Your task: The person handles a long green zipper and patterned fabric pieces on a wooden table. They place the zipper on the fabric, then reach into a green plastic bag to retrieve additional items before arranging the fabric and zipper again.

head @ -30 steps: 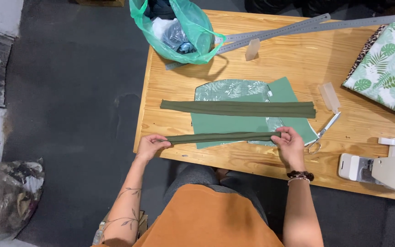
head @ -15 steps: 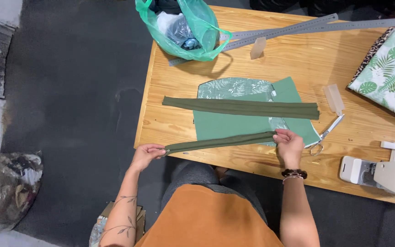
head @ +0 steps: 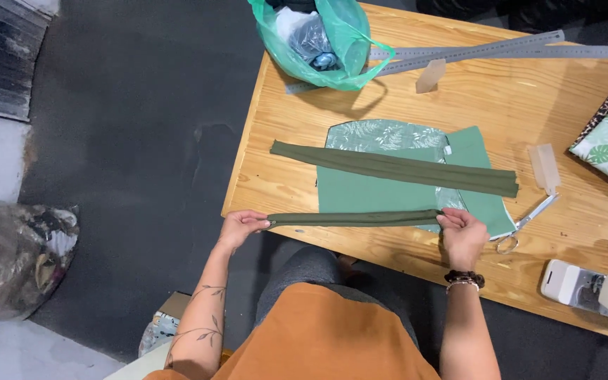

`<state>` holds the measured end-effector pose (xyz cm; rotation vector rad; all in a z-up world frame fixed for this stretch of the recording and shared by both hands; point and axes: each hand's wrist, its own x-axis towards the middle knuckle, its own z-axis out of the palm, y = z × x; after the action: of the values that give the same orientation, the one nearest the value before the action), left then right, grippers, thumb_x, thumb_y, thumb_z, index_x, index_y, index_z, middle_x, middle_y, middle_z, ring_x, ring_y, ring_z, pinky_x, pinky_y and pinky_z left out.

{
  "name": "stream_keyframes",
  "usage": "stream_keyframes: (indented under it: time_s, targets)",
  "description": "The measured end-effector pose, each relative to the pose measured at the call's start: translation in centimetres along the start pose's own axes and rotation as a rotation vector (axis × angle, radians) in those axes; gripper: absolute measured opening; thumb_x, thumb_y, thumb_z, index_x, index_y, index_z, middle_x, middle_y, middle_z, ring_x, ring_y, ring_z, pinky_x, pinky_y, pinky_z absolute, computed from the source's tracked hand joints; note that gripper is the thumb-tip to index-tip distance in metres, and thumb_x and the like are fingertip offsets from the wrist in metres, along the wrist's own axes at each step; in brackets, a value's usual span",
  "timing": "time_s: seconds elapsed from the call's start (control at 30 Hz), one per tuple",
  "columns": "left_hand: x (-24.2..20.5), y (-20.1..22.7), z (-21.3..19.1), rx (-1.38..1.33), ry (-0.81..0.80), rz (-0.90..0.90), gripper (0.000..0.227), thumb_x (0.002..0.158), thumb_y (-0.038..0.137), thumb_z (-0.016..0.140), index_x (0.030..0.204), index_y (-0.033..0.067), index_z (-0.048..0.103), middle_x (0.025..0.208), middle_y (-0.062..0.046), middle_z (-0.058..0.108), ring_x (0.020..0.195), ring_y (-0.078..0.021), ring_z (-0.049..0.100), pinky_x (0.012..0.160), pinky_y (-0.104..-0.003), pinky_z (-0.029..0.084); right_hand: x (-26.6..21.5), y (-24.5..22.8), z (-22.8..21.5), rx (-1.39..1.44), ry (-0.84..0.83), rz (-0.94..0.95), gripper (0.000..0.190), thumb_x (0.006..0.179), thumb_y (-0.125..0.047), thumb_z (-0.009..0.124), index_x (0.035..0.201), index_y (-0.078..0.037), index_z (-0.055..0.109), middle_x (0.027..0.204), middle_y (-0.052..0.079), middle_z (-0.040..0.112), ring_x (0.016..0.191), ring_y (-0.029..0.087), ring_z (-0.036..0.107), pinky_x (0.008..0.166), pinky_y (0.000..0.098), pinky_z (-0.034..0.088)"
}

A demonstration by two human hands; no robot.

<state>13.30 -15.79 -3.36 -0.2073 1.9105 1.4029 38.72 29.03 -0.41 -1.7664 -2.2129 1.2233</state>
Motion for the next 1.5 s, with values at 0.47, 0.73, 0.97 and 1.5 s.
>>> stream_keyframes:
  time_s: [0.47, 0.73, 0.97, 1.5]
  targets:
    - [0.3, -0.3, 0.0, -0.017, -0.001, -0.007, 0.036, 0.067, 0.004, 0.092, 0.100, 0.0042, 0.080, 0.078, -0.012, 0.076, 0.064, -0.0114, 0.070, 0.067, -0.021, 0.062, -1.0, -0.9, -1.0, 0.142, -0.024, -0.017, 0.026, 0.085, -0.009, 0.081, 0.111, -0.011, 0.076, 0.095, 0.009, 0.075, 0.086, 0.013, 0.070, 0.085, 0.0289, 0.052]
    - [-0.1, 0.4, 0.1, -0.016, 0.001, -0.032, 0.036, 0.066, 0.004, 0.092, 0.100, 0.0042, 0.079, 0.076, -0.010, 0.076, 0.060, -0.0104, 0.070, 0.064, -0.020, 0.061, -0.3, 0.2, -0.5, 0.204, -0.040, -0.001, 0.027, 0.086, -0.007, 0.080, 0.112, -0.011, 0.075, 0.097, 0.010, 0.075, 0.088, 0.013, 0.070, 0.086, 0.0288, 0.052]
    - [-0.4, 0.7, 0.2, -0.063, 0.005, -0.052, 0.035, 0.071, 0.004, 0.089, 0.104, 0.0029, 0.078, 0.085, -0.011, 0.077, 0.070, -0.0118, 0.073, 0.070, -0.022, 0.063, 0.4, 2.1, -0.1, 0.408, -0.063, -0.054, 0.028, 0.089, 0.000, 0.075, 0.117, -0.005, 0.072, 0.097, 0.014, 0.071, 0.083, 0.011, 0.068, 0.081, 0.0259, 0.058]
    - [0.0, 3.3, 1.6, -0.149, -0.024, -0.005, 0.033, 0.079, 0.008, 0.086, 0.109, 0.0028, 0.075, 0.089, -0.011, 0.076, 0.078, -0.0168, 0.075, 0.077, -0.028, 0.064, -1.6, 0.6, -3.4, 0.661, -0.138, -0.076, 0.040, 0.093, 0.001, 0.068, 0.133, -0.001, 0.062, 0.120, 0.015, 0.067, 0.095, 0.009, 0.067, 0.081, 0.0193, 0.059]
